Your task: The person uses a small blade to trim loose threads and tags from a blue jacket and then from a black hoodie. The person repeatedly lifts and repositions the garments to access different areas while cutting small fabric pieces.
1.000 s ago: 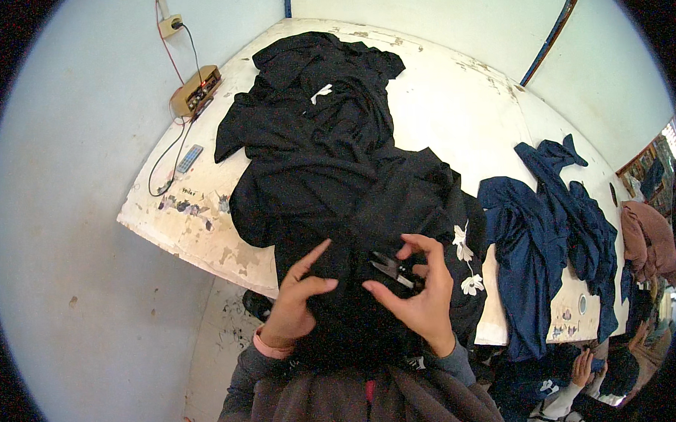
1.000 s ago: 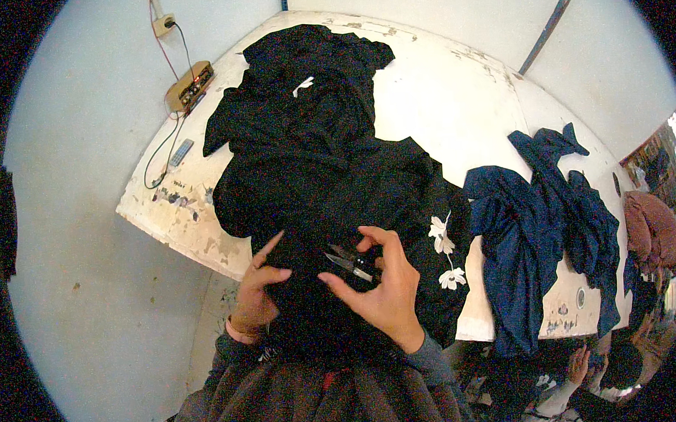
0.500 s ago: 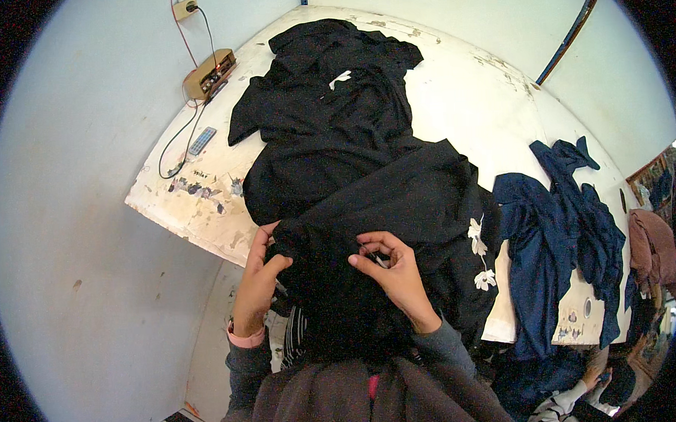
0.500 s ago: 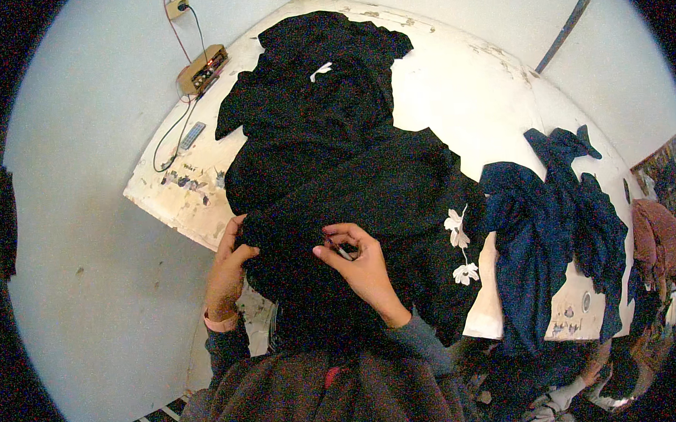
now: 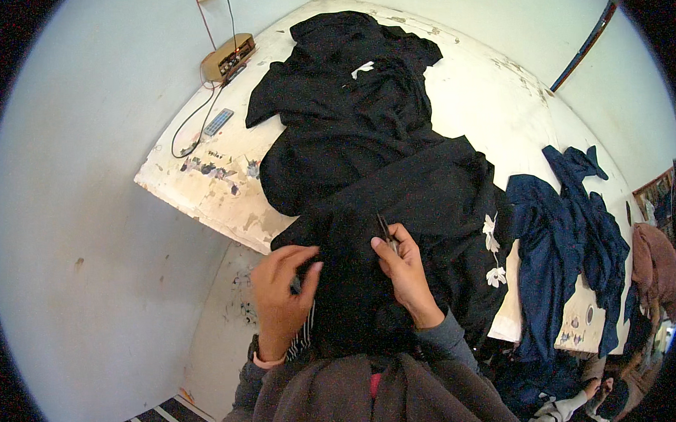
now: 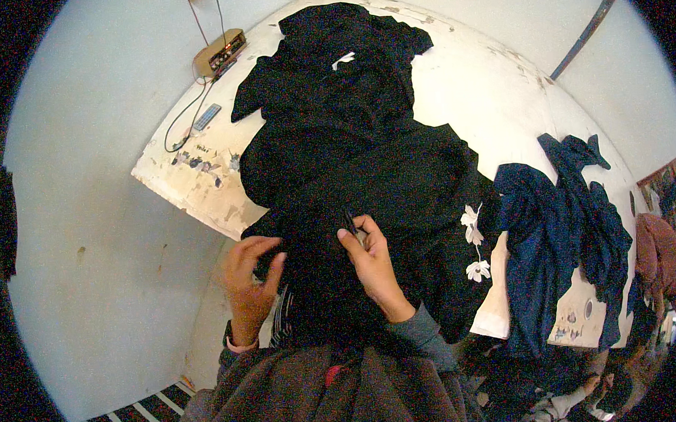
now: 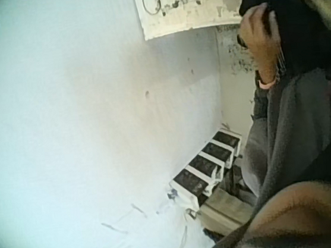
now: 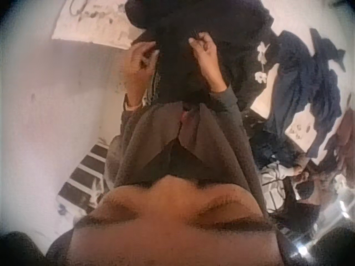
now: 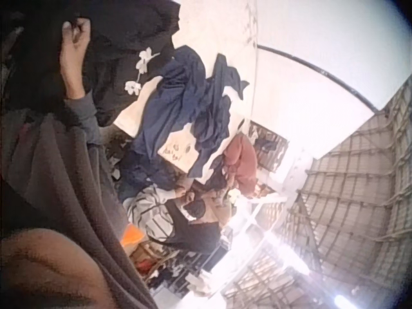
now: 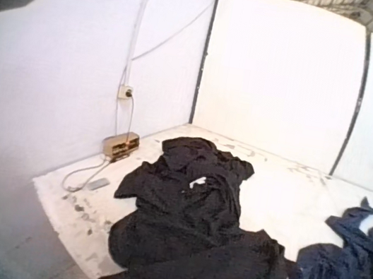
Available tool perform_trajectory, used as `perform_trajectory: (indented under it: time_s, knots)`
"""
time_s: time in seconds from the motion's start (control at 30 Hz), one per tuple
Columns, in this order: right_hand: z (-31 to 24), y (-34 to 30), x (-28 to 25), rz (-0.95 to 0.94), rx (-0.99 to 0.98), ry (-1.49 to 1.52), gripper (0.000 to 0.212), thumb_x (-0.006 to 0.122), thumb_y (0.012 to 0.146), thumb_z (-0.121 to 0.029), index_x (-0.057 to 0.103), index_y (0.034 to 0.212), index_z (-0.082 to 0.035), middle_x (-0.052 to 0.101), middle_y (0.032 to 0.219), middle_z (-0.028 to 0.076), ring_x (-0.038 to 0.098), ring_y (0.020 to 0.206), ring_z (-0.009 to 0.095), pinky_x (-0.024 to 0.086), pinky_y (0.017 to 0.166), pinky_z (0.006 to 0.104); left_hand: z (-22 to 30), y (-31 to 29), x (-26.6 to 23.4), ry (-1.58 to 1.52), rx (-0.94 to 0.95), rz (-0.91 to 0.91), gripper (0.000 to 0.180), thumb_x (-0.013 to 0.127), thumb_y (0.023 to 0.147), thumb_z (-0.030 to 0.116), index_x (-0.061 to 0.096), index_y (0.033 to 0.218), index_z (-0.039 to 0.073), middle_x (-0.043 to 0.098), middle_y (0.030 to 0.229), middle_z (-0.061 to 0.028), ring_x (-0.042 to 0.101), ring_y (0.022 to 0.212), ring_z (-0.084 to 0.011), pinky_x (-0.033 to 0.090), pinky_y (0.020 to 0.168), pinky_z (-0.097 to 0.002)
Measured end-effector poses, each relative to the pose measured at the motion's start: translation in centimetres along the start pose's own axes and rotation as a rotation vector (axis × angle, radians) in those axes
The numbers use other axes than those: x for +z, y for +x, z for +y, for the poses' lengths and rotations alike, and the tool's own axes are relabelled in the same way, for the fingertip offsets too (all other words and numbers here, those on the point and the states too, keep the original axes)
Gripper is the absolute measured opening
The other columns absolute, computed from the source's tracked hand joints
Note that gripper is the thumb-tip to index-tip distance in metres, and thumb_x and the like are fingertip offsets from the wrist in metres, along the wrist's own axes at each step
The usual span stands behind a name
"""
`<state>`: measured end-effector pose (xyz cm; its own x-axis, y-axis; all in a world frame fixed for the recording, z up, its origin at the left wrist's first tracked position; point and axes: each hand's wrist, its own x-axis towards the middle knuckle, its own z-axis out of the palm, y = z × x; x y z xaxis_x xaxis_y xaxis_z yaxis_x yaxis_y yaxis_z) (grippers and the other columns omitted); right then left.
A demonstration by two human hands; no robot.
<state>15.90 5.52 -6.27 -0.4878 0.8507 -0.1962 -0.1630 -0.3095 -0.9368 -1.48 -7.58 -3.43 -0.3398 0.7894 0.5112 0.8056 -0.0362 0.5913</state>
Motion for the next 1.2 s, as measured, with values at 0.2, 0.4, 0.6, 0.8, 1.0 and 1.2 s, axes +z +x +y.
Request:
perform_trajectory:
  time_s: [0.2,0.4,0.6,0.8,1.0,1.2]
  knots:
    - [0.7,0.2,-0.3,-0.052,0.074,0.064,0.014,0.063,0.101,-0.014,0.053,0.110,-0.013,0.044,0.070,-0.011,0.036,0.055,0.000,0.026,0.048,0.0198,0.9,2.9,4.0,0.030,-0.046,-0.093,0.028,0.084,0.081,0.025,0.074,0.099,0.007,0.071,0.092,-0.0082,0.067,0.083,-0.0240,0.050,0.072,-0.0346]
    - [1.5,0.7,-1.4,-0.074,0.091,0.163,0.019,0.064,0.101,-0.014,0.051,0.115,-0.012,0.044,0.072,-0.009,0.035,0.054,0.001,0.027,0.047,0.0199,-2.3,3.1,5.6,-0.629,-0.387,-0.246,0.017,0.069,0.095,0.016,0.074,0.098,0.000,0.074,0.082,-0.0040,0.065,0.071,-0.0107,0.046,0.063,-0.0252]
    - [1.3,0.5,-1.0,-0.051,0.086,0.159,0.021,0.065,0.100,-0.014,0.050,0.114,-0.012,0.041,0.070,-0.009,0.035,0.053,0.001,0.026,0.045,0.0206,-8.6,2.7,-0.7,-0.412,-0.456,0.240,0.017,0.059,0.101,0.009,0.072,0.108,0.000,0.075,0.100,-0.0084,0.068,0.088,-0.0139,0.051,0.078,-0.0259]
    - [1.8,0.5,-0.7,-0.053,0.047,0.140,0.018,0.066,0.100,-0.015,0.051,0.111,-0.013,0.040,0.068,-0.010,0.034,0.053,0.001,0.025,0.045,0.0205,-7.1,0.5,-2.8,0.243,-0.260,0.419,0.040,0.073,0.091,0.011,0.062,0.128,0.002,0.068,0.109,-0.0112,0.063,0.096,-0.0206,0.047,0.082,-0.0334]
    - [1.7,0.2,-0.4,-0.062,0.024,0.105,0.015,0.065,0.100,-0.014,0.053,0.108,-0.014,0.047,0.072,-0.010,0.037,0.055,0.000,0.027,0.047,0.0205,-1.4,-0.6,0.5,0.058,-0.041,0.177,0.040,0.083,0.081,0.020,0.069,0.117,0.010,0.065,0.105,-0.0065,0.062,0.092,-0.0250,0.047,0.079,-0.0378]
    - [2.4,0.0,-0.6,-0.099,-0.085,0.016,0.012,0.062,0.101,-0.010,0.053,0.108,-0.012,0.054,0.080,-0.009,0.043,0.063,-0.001,0.032,0.054,0.0189,2.3,3.0,3.4,0.109,0.121,0.053,0.035,0.086,0.076,0.031,0.074,0.103,0.013,0.066,0.105,-0.0034,0.061,0.091,-0.0248,0.046,0.078,-0.0382]
